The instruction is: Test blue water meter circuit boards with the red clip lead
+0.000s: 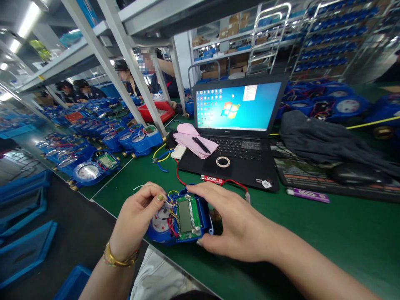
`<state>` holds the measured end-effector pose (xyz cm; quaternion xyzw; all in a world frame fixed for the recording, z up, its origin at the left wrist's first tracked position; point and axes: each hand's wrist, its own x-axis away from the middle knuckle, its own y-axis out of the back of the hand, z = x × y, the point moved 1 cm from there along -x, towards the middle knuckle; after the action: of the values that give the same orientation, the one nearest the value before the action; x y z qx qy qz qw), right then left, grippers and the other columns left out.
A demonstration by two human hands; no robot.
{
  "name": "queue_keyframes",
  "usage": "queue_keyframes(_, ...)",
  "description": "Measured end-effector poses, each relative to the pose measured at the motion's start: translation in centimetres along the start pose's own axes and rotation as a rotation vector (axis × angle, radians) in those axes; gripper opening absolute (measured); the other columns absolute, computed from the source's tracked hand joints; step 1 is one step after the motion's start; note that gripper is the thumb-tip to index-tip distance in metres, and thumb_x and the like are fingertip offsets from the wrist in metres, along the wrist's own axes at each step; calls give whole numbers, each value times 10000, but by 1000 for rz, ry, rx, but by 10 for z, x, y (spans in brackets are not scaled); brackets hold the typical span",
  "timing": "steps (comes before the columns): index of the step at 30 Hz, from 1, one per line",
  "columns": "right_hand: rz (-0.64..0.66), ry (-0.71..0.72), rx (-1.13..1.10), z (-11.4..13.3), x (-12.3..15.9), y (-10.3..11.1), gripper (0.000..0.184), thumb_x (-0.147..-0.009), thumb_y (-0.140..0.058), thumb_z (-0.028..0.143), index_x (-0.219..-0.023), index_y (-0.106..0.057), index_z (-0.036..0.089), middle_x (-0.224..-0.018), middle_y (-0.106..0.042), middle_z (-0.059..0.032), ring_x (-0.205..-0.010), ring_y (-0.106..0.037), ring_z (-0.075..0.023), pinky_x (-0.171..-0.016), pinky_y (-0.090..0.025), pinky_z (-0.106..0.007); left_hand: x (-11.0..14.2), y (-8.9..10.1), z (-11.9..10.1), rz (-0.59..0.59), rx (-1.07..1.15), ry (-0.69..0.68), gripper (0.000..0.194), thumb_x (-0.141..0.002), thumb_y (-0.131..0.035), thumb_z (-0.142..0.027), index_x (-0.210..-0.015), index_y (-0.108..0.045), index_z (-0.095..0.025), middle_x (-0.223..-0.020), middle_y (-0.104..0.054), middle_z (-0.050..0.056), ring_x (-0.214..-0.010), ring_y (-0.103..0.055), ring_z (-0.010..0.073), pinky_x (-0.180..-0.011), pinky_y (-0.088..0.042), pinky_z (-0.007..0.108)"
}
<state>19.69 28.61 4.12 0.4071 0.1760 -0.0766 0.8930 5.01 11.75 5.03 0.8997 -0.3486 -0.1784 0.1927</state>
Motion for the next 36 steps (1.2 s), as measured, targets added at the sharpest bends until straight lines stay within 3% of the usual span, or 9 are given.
queue_keyframes(7,7,0,12,1,0,0,708,-677,-624,181,-1334,-362,194,-1320,-513,-94,-1213,-496,-221,-1006,-442,-349,1,10,-8,54,-211,-31,166,-808,-555,-279,-750,-686,-196,-754,-587,13,-735,-565,136,-698,-409,261)
queue_keyframes(14,20,-2,23,1,-1,0,707,-678,-635,196,-1330,-361,198,-1325,-507,-85,-1214,-492,-205,-1021,-426,-340,1,15,-12,174,-234,-44,123,-793,-539,-209,-713,-627,-179,-767,-569,2,-756,-550,126,-718,-405,257)
queue_keyframes(17,12,0,9,2,-2,0,700,-676,-630,183,-1324,-367,199,-1309,-520,-82,-1199,-506,-198,-1004,-440,-322,1,12,-13,184,-183,-44,105,-789,-536,-189,-712,-605,-172,-779,-563,3,-751,-542,122,-712,-405,250)
queue_keyframes(24,2,-38,-1,-1,-1,1,709,-619,-655,188,-1289,-425,161,-1261,-555,-111,-1162,-532,-236,-984,-454,-364,3,-4,-13,70,37,-187,107,-800,-546,-152,-703,-591,-166,-775,-536,12,-781,-522,128,-721,-396,244)
queue_keyframes(32,10,-68,-87,-5,-4,-2,669,-615,-656,198,-1255,-465,153,-1225,-565,-124,-1107,-551,-257,-956,-462,-420,-2,-1,-6,155,370,-107,162,-830,-582,-252,-682,-569,-189,-776,-507,4,-796,-491,137,-735,-374,249)
queue_keyframes(36,3,-76,-131,-7,-3,-4,656,-610,-656,197,-1241,-478,158,-1212,-567,-125,-1095,-552,-259,-956,-455,-435,0,6,-1,25,329,-120,152,-841,-569,-241,-695,-579,-202,-802,-521,0,-858,-503,145,-794,-376,253)
